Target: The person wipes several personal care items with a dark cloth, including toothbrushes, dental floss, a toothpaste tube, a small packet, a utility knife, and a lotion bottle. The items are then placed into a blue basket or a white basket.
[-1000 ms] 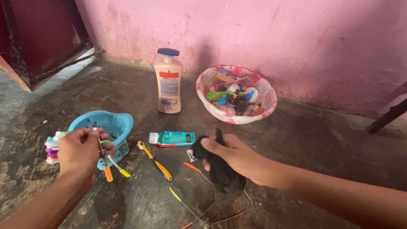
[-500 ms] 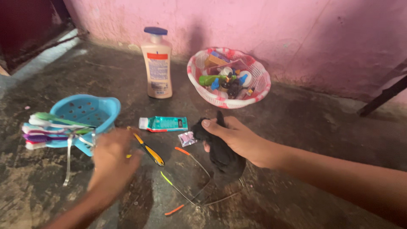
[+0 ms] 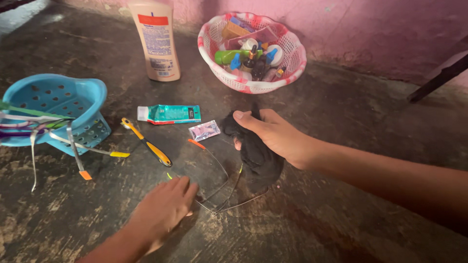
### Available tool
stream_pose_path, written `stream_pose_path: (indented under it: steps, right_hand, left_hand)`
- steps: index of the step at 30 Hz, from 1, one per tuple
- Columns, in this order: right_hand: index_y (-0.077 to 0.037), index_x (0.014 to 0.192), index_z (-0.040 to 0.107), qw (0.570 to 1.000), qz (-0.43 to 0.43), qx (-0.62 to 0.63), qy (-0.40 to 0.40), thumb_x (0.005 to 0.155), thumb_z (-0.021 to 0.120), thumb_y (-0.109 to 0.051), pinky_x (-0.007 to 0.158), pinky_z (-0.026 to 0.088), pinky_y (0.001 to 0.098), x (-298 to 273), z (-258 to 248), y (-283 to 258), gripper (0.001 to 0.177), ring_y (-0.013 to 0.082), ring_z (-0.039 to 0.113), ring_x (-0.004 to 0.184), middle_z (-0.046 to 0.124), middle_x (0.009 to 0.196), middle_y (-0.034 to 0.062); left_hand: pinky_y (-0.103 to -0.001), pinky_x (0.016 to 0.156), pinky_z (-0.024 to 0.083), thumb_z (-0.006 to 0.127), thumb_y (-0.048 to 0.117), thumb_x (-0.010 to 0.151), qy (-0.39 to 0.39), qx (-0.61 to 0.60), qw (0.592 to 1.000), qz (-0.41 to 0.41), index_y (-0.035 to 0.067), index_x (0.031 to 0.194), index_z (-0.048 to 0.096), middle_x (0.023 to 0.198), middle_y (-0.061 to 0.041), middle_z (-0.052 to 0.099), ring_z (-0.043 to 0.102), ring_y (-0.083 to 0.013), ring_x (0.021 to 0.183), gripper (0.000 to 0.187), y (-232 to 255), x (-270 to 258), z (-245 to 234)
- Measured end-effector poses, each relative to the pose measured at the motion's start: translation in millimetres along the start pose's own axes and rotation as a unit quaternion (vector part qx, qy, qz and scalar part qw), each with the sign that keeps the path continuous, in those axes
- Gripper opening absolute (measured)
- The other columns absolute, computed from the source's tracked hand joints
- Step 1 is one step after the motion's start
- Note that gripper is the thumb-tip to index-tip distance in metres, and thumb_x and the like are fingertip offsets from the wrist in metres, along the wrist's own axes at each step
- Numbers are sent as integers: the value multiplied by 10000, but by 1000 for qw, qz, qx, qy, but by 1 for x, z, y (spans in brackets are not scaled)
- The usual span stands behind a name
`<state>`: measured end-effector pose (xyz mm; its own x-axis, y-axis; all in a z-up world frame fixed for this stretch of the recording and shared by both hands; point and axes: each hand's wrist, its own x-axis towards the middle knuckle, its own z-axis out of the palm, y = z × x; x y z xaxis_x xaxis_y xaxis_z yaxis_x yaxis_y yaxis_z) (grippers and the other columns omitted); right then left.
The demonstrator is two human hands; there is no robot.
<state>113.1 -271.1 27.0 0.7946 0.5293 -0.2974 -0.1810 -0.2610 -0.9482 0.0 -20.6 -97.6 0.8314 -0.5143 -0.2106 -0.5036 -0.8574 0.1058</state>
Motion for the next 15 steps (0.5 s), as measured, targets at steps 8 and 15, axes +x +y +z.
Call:
stream_pose_path:
  steps: [8, 15]
  right_hand:
    - [-65, 948, 706, 999, 36, 5, 26, 978, 516, -541, 639, 521, 279, -2, -4, 3, 514, 90, 641, 679, 709, 788, 25]
    - [-35, 953, 762, 998, 50, 9, 43, 966, 522, -503, 612, 529, 291, -2, 5, 0, 525, 116, 658, 626, 744, 767, 42]
  left_hand:
    - [-397, 949, 459, 771, 294, 689, 97, -13, 995, 20, 74, 1248, 534, 1178, -79, 536, 540, -271, 1159, 646, -7, 2, 8]
    - [-382, 942, 437, 757, 19, 698, 37, 33, 999, -3, 194, 1135, 551, 1177, -23, 517, 492, -244, 1197, 513, -30, 8, -3]
